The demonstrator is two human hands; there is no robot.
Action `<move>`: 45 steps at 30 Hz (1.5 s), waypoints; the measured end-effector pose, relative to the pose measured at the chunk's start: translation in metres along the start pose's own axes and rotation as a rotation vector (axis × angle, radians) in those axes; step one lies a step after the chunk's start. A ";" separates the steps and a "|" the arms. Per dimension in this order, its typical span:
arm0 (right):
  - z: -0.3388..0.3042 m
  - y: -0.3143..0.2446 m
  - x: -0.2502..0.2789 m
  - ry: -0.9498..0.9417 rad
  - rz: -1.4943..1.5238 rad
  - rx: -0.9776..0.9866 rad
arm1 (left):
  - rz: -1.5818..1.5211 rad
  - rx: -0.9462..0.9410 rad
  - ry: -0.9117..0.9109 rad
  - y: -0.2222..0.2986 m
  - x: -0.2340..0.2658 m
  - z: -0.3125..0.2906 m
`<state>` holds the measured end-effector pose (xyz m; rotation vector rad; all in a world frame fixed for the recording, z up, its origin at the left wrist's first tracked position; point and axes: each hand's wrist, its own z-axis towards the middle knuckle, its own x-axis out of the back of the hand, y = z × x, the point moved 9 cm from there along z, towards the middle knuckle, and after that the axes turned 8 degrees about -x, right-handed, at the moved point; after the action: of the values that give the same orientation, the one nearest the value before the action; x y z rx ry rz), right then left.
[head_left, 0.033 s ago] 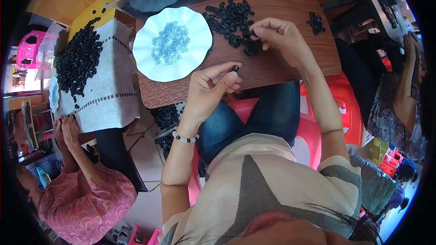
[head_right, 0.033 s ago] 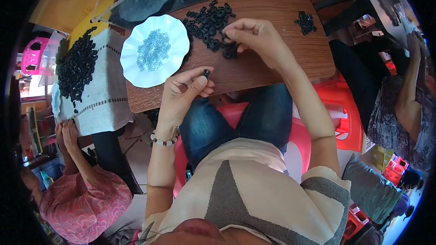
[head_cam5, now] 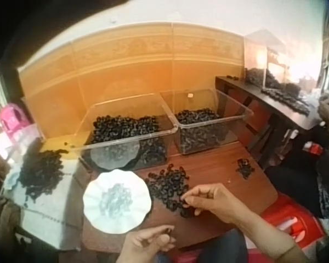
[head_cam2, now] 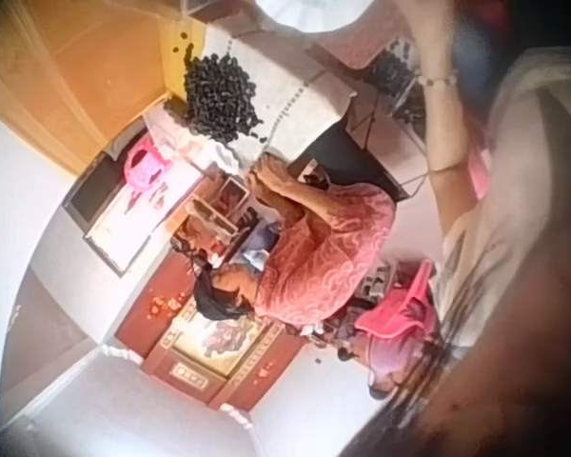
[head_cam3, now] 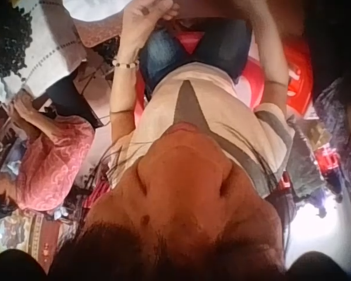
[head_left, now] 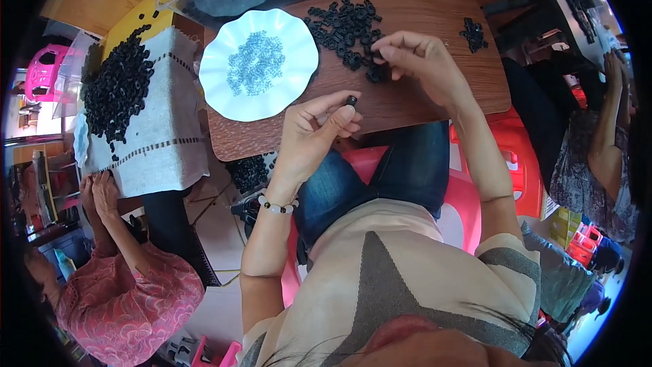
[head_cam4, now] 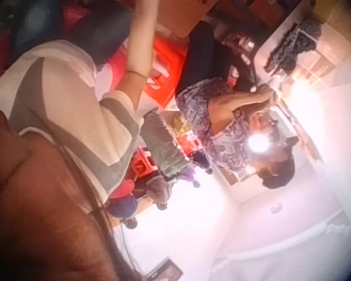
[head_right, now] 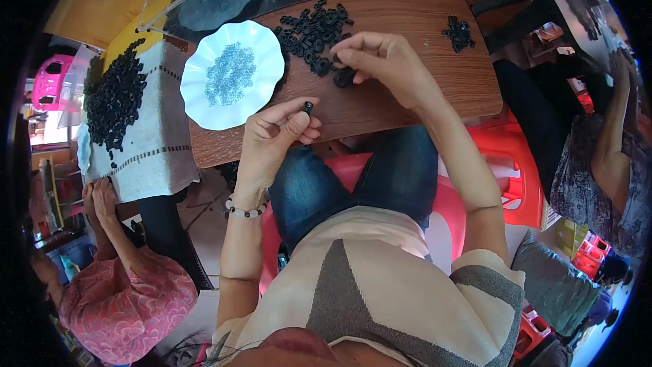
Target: Sorting and inspecting small black beads or components by hand.
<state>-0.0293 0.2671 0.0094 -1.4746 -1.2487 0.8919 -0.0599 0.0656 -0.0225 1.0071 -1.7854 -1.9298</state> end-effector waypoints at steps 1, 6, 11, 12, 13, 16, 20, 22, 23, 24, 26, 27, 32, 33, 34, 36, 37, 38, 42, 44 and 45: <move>-0.006 0.001 -0.006 -0.014 -0.011 -0.001 | 0.001 0.003 0.005 0.001 -0.001 0.000; -0.026 -0.002 -0.033 -0.083 -0.049 0.026 | -0.028 -0.044 0.087 0.003 0.001 0.000; -0.032 -0.005 -0.045 -0.087 0.022 0.036 | -0.011 -0.077 0.095 0.005 0.002 -0.001; -0.031 -0.005 -0.047 -0.088 0.021 0.036 | -0.001 -0.087 0.098 0.006 0.002 -0.001; -0.031 -0.004 -0.048 -0.088 0.016 0.050 | -0.001 -0.087 0.099 0.006 0.002 -0.001; -0.031 0.000 -0.047 -0.101 -0.020 0.058 | 0.008 -0.100 0.098 0.006 0.002 -0.001; -0.034 -0.004 -0.050 -0.114 -0.048 0.087 | 0.058 -0.130 0.076 0.008 0.003 -0.001; -0.035 -0.005 -0.050 -0.109 0.012 0.066 | 0.062 -0.128 0.073 0.008 0.004 -0.001; -0.036 -0.005 -0.050 -0.105 0.072 0.046 | 0.050 -0.127 0.075 0.008 0.004 -0.001; -0.036 -0.006 -0.050 -0.105 0.072 0.045 | 0.038 -0.125 0.077 0.007 0.004 -0.001; -0.036 -0.001 -0.048 -0.075 0.075 -0.005 | 0.056 -0.126 0.083 0.008 0.004 0.000; -0.035 0.000 -0.046 -0.074 0.076 -0.005 | 0.074 -0.128 0.087 0.009 0.004 0.000; -0.033 -0.004 -0.037 -0.001 -0.068 0.096 | 0.109 -0.153 0.131 0.008 0.003 -0.001; -0.034 -0.005 -0.037 -0.001 -0.067 0.095 | 0.107 -0.157 0.168 0.009 0.005 -0.001; -0.034 -0.007 -0.038 -0.007 -0.057 0.086 | 0.108 -0.156 0.168 0.007 0.006 -0.001; -0.035 -0.007 -0.040 -0.013 -0.045 0.077 | 0.220 -0.230 0.185 0.008 0.009 -0.001; -0.035 -0.006 -0.041 -0.012 -0.027 0.077 | 0.221 -0.229 0.184 0.008 0.009 0.000; -0.035 -0.006 -0.041 -0.011 -0.008 0.078 | 0.272 -0.282 0.179 0.013 0.007 -0.001; -0.036 -0.003 -0.040 -0.023 -0.026 0.053 | 0.522 -0.399 0.147 0.034 -0.001 -0.002; -0.038 -0.007 -0.041 -0.022 -0.024 0.106 | 0.554 -0.399 0.139 0.037 -0.003 -0.002; -0.039 -0.008 -0.042 -0.023 -0.023 0.106 | 0.586 -0.400 0.135 0.039 -0.004 -0.003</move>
<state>-0.0035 0.2180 0.0245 -1.3674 -1.2138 0.9478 -0.0639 0.0596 0.0156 0.4037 -1.3402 -1.6900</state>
